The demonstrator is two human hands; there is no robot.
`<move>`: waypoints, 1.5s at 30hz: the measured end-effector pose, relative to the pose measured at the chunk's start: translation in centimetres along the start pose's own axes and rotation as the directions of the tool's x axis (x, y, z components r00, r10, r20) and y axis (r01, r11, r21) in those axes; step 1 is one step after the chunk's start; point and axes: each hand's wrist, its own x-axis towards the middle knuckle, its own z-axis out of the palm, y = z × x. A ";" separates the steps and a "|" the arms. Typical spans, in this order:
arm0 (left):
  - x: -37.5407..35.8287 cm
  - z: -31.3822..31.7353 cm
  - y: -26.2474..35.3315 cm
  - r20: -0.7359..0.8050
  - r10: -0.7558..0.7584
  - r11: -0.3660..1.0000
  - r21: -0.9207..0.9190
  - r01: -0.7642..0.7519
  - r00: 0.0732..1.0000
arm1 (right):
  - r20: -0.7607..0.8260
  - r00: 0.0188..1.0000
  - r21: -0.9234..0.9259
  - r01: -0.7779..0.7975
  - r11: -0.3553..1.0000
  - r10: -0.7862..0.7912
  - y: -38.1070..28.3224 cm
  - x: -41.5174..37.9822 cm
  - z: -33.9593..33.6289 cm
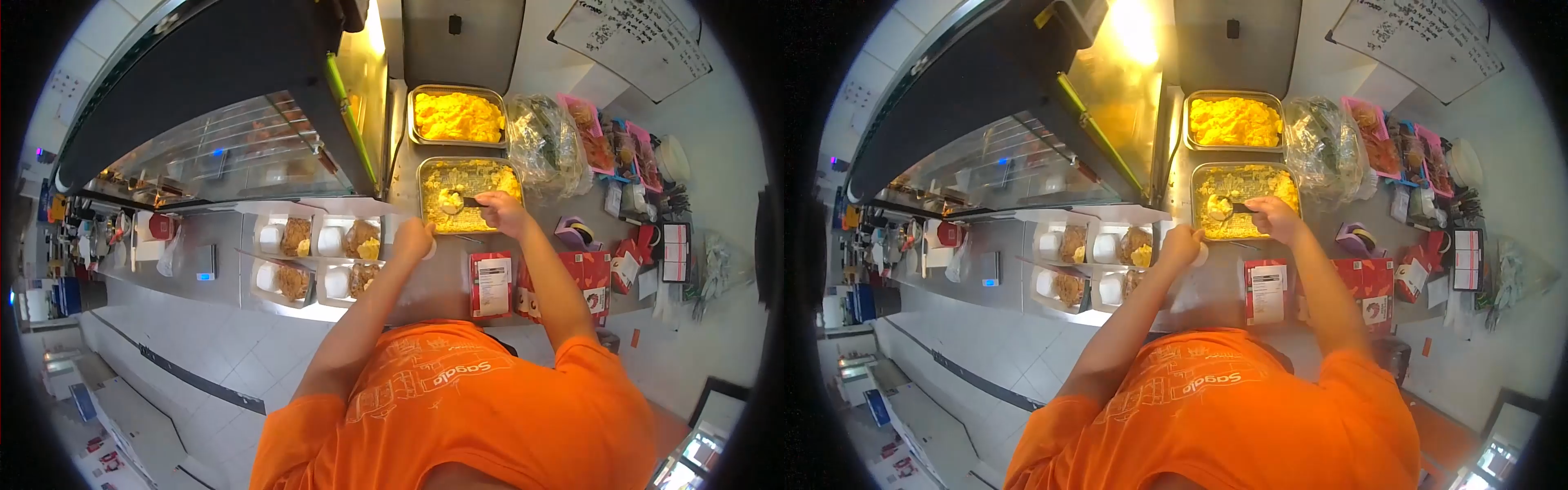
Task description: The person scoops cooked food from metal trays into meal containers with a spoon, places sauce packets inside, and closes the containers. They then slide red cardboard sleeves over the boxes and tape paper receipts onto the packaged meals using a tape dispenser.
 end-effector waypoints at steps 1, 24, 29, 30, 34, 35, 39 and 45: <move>-0.6 -0.3 0.6 -0.008 0.034 0.999 -0.004 -0.034 0.999 | 0.000 0.999 0.081 0.038 0.996 -0.038 -0.1 -0.5 0.3; 2.1 1.4 -0.3 0.119 -0.124 0.972 0.212 0.097 0.985 | 0.039 0.933 -0.758 0.262 0.597 -0.359 4.5 3.4 5.8; 0.8 0.9 0.5 0.120 -0.055 0.979 0.201 0.030 0.991 | 0.054 0.980 -0.221 -0.175 0.960 0.191 2.2 4.6 0.0; -0.9 -0.5 1.8 0.122 0.004 0.979 0.202 -0.029 0.993 | 0.055 0.984 -0.158 -0.161 0.974 0.171 2.1 4.3 -0.1; -12.5 -9.1 5.9 0.114 0.291 0.934 0.183 -0.308 0.950 | 0.065 0.997 -0.035 -0.034 0.999 0.036 1.7 2.3 0.4; -15.9 -12.1 5.6 0.071 0.335 0.930 0.138 -0.342 0.940 | 0.084 0.996 -0.023 0.026 0.999 -0.024 1.0 1.2 1.7; -22.7 -18.1 -5.1 0.065 -0.072 0.979 0.194 0.058 0.995 | 0.199 0.977 0.056 0.071 0.996 -0.081 -0.2 -2.1 8.5; -27.7 -15.1 -26.8 -0.104 -0.574 0.710 0.431 0.557 0.812 | 0.344 0.933 -0.167 -0.047 0.985 0.103 1.7 -2.9 26.5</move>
